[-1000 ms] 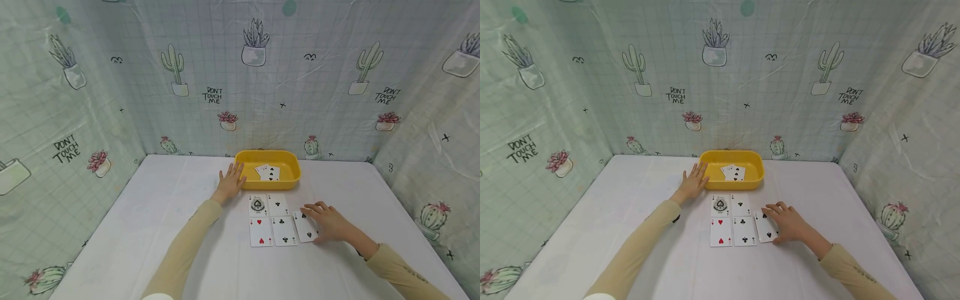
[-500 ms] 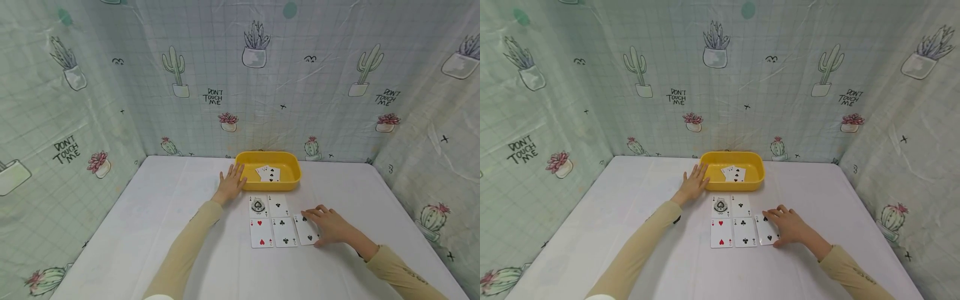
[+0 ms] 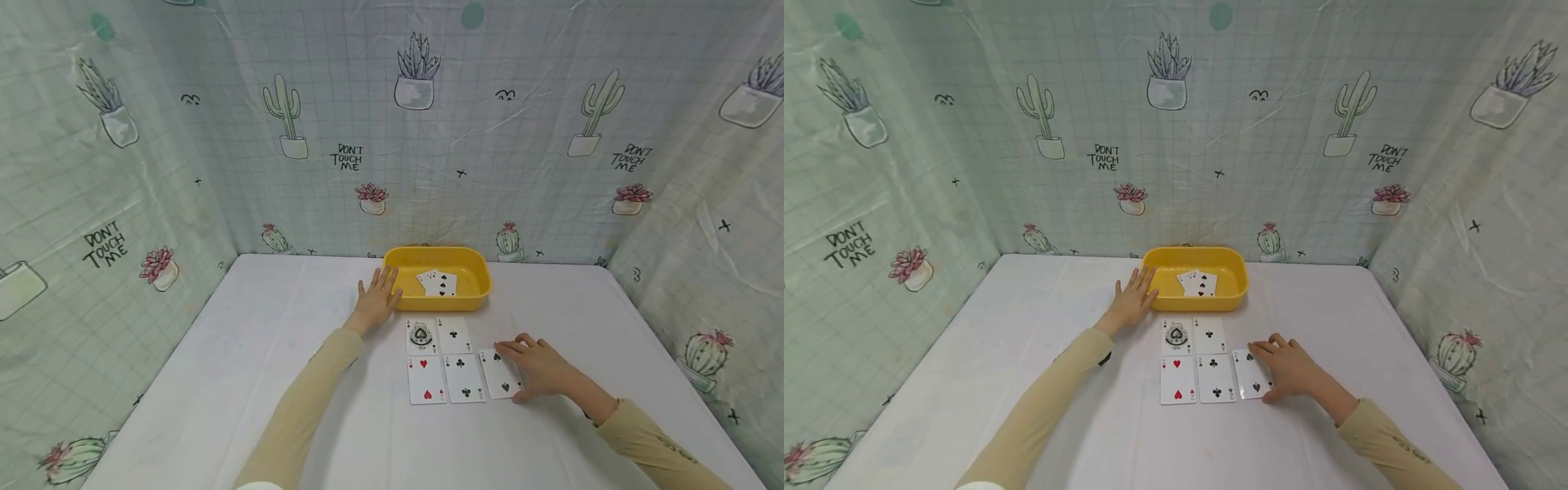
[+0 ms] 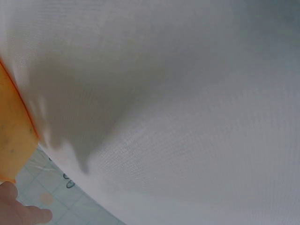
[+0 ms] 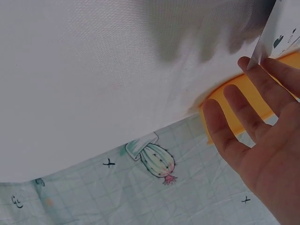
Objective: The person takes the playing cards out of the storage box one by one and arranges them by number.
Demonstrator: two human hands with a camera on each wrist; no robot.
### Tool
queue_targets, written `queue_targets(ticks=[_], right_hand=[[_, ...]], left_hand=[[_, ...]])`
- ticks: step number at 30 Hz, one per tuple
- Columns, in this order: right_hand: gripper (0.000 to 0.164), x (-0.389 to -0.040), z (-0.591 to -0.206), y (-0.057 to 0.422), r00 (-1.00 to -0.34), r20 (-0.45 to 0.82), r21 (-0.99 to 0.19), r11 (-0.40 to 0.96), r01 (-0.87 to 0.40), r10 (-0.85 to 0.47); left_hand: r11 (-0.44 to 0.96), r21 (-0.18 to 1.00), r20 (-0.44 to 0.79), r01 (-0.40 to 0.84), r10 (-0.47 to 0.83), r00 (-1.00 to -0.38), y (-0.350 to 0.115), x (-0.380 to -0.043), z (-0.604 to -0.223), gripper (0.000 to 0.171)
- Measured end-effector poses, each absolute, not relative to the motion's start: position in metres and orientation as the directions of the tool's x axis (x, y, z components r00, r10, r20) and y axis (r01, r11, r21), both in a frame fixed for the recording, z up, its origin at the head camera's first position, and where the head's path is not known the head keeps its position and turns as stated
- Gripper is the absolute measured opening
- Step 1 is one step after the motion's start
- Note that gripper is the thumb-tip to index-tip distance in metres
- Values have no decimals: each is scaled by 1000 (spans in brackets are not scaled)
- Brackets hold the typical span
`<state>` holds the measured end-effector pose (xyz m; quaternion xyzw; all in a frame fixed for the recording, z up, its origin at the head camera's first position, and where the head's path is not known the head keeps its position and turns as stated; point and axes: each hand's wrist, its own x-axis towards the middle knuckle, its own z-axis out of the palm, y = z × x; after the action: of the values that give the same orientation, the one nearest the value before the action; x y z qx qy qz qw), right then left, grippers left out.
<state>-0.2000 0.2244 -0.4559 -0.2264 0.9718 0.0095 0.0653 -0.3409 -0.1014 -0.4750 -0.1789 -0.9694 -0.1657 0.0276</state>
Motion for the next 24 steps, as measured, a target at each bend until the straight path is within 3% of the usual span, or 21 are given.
queue_targets(ticks=[24], right_hand=[[92,-201,-451,224,-881,-188,-10,897,-441,-435]], left_hand=[[883,311,114,352,334,-936,-101,-338,-473,56]])
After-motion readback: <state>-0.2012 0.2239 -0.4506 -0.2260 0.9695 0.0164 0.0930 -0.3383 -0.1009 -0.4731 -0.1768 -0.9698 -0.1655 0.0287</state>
